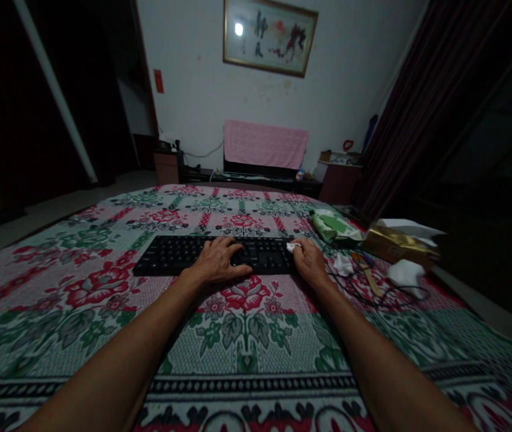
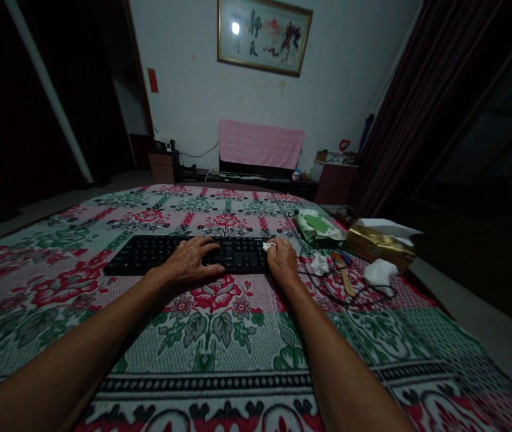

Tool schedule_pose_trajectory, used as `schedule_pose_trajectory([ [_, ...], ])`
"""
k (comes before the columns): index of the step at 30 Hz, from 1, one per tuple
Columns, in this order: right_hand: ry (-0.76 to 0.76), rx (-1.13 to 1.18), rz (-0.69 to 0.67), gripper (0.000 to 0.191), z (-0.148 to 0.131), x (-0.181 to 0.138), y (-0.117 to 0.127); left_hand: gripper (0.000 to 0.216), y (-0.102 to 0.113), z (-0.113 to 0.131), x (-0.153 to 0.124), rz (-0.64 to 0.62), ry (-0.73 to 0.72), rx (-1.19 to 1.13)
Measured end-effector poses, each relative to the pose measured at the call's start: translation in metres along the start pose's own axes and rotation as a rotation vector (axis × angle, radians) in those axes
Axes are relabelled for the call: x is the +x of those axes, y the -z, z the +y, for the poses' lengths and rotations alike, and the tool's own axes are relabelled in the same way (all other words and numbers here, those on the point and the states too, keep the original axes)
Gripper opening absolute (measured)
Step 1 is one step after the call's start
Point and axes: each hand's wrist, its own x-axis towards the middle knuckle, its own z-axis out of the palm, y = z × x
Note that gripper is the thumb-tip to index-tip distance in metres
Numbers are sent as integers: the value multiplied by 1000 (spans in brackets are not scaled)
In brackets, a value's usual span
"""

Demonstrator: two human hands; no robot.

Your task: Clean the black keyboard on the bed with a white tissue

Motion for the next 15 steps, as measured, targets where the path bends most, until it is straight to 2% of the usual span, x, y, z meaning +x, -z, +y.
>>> schedule_pose_trajectory([
  [7,-55,-42,49,28,-7,3,4,57,1,5,7,103,41,41],
  [11,54,-45,92,30,-11,5,0,52,-6,13,10,155,16,27],
  [15,130,-49,33,28,-12,7,-3,54,-13,21,8,96,-47,29],
])
